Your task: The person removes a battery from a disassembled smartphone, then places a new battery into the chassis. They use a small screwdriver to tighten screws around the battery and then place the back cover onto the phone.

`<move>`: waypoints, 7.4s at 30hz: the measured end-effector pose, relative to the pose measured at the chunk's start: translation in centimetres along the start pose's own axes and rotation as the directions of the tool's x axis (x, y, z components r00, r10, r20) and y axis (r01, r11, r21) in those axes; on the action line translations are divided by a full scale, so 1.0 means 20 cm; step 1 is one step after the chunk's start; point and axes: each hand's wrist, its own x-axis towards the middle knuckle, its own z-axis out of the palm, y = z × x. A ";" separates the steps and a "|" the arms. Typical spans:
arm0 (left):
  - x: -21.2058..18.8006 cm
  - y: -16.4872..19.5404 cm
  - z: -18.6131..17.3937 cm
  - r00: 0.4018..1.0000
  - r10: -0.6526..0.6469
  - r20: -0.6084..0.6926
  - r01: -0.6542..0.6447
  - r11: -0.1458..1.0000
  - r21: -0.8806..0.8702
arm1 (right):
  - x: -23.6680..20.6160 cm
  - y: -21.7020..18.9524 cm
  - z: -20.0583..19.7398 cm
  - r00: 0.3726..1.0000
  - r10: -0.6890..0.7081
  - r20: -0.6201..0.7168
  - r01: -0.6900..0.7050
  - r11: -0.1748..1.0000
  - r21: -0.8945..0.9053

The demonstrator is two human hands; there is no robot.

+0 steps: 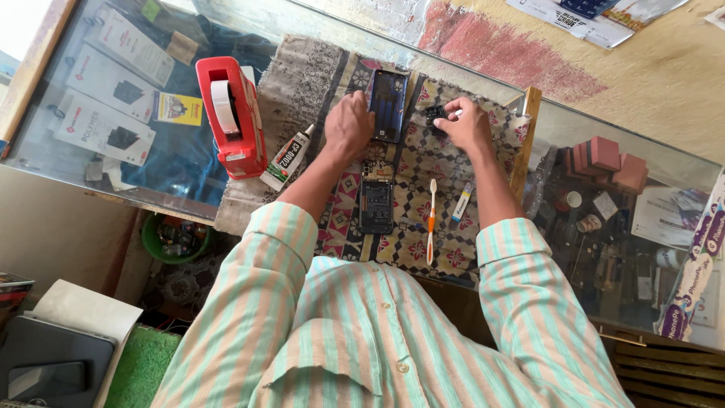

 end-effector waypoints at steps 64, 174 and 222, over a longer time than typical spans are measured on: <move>-0.53 -0.39 0.22 0.956 0.017 0.293 0.199 0.697 -0.689 | -0.74 0.24 0.40 0.966 -0.250 0.057 0.252 0.968 -0.013; -1.06 -0.21 -0.29 0.769 0.579 0.271 -0.169 0.593 -0.787 | -1.14 0.10 -0.14 0.609 -0.478 0.633 0.023 0.808 0.588; -1.11 -0.19 -0.30 0.782 0.539 0.312 -0.068 0.572 -0.818 | -1.07 0.10 -0.19 0.537 -0.675 0.506 0.360 0.726 0.587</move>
